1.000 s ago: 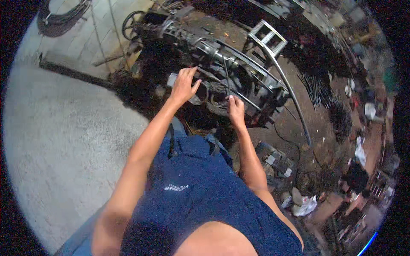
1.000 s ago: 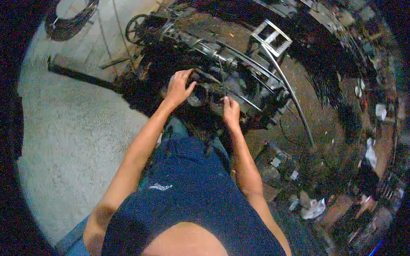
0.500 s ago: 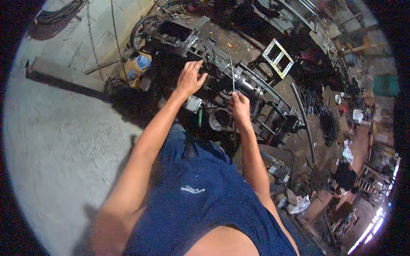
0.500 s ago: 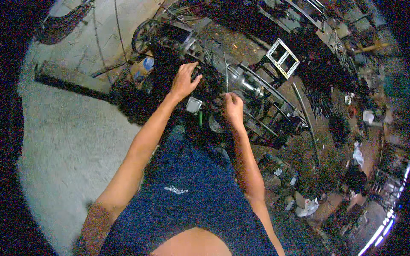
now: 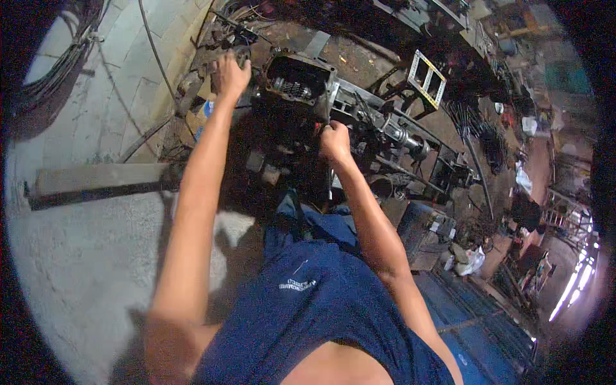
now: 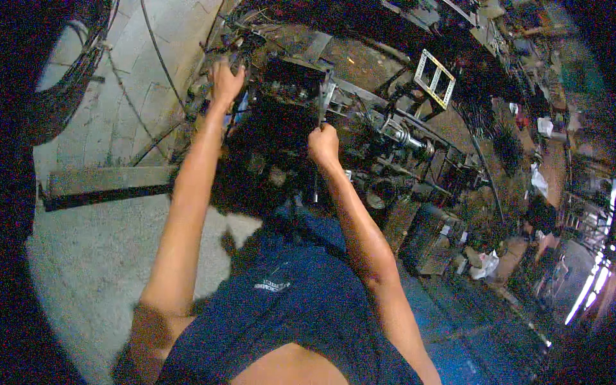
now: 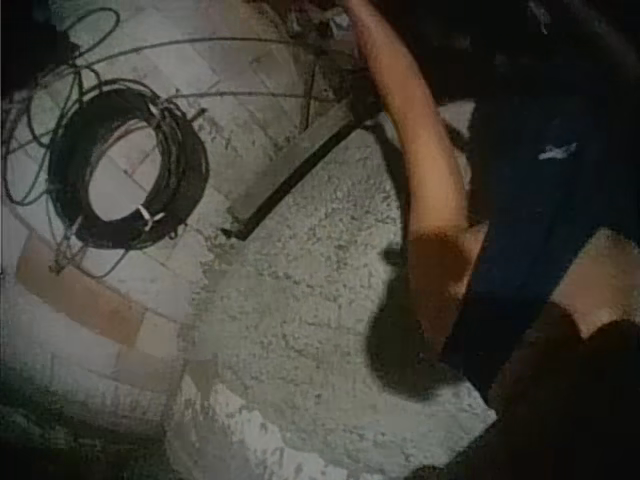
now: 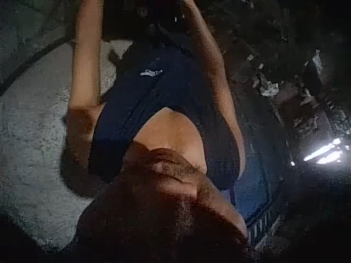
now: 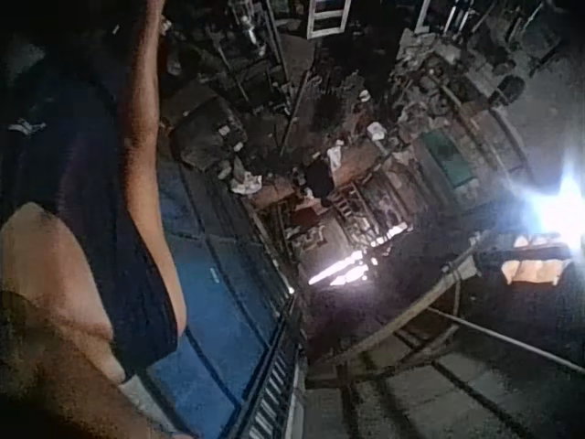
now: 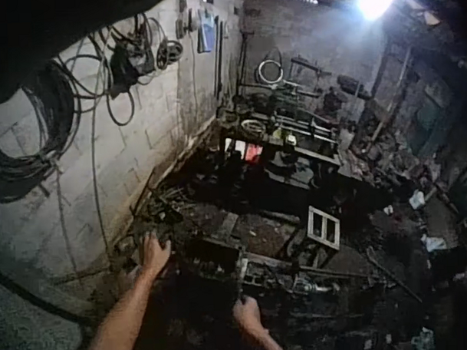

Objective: Bending metal pipes using a specialized metal fabrication machine.

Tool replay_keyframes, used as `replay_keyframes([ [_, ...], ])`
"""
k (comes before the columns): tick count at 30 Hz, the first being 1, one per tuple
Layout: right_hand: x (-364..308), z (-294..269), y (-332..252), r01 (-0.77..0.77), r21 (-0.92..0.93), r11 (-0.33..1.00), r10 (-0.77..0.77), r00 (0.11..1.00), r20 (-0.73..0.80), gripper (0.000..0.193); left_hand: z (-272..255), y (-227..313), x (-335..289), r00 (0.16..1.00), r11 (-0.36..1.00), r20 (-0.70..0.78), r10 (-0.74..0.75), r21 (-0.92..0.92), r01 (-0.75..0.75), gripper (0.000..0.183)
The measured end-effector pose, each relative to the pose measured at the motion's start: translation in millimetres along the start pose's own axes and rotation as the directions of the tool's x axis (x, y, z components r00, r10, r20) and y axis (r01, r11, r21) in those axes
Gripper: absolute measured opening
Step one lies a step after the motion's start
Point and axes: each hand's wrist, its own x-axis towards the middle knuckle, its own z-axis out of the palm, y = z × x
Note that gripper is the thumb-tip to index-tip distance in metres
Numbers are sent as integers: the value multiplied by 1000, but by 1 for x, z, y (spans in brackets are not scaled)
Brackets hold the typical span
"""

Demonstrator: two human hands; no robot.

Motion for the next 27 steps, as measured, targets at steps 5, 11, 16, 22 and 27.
replay_keyframes([
  [5, 0, 23, -32, -38, -131, 991, 20, 990, -136, 30, 51, -73, 52, 796, 962, 556, -240, 28, 270, 65],
  [11, 6, 23, -51, -134, -262, 956, 92, 982, -168, 29, 67, -64, 30, 858, 920, 428, -286, -127, 370, 58],
  [16, 18, 27, -42, 1, -226, 974, -25, 994, -104, 29, 52, -71, 7, 886, 888, 337, -319, -222, 404, 47],
  [22, 34, 7, -22, 186, -153, 970, -178, 982, 67, 27, 52, -79, 5, 968, 938, 138, -208, -252, 238, 47],
  [27, 23, 15, -16, -247, 361, 899, 107, 925, 365, 27, 29, -67, 7, 830, 728, 481, -284, -455, 513, 55],
])
